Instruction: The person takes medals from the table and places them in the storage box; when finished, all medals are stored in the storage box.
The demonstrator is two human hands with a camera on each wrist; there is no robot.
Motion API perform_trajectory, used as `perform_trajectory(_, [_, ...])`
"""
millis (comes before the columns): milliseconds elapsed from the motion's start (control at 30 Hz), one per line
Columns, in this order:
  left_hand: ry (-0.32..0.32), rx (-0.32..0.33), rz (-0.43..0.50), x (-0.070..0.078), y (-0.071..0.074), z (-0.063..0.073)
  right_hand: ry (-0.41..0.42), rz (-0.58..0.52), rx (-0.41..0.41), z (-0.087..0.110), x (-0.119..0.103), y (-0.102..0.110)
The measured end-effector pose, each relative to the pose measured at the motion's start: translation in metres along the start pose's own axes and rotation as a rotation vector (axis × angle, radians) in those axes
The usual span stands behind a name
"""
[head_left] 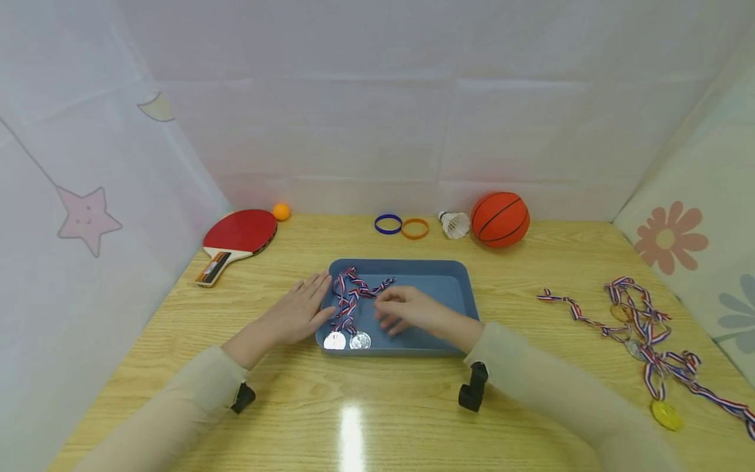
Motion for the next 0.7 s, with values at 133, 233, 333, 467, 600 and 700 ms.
perform_trajectory(133, [-0.001, 0.004, 0.011, 0.001, 0.002, 0.000, 0.079, 0.079, 0.021, 0.023, -0.012, 0.016])
perform_trajectory(233, [0.003, 0.001, 0.017, 0.002, 0.002, 0.000, 0.137, 0.124, 0.052, 0.041, -0.017, 0.031])
perform_trajectory(333, [0.002, 0.000, 0.014, 0.002, 0.002, 0.000, 0.177, 0.150, 0.105, 0.059, -0.018, 0.048])
perform_trajectory(467, [-0.002, 0.004, 0.009, 0.000, -0.001, -0.001, 0.182, 0.172, 0.194, 0.087, -0.016, 0.073])
perform_trajectory(600, [-0.004, 0.007, 0.006, -0.002, -0.002, -0.001, 0.174, 0.228, 0.306, 0.117, -0.011, 0.100])
perform_trajectory(700, [-0.003, 0.008, 0.009, -0.002, -0.003, 0.000, 0.204, 0.263, 0.393, 0.141, -0.007, 0.119])
Point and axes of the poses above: each hand's wrist, its own z-axis away from the middle knuckle, its own y-axis out of the back of the hand, x = y × z, the point moved 3 cm from there along -z, towards the middle knuckle, and after that the axes turned 5 degrees about z, right-handed, at the moved point
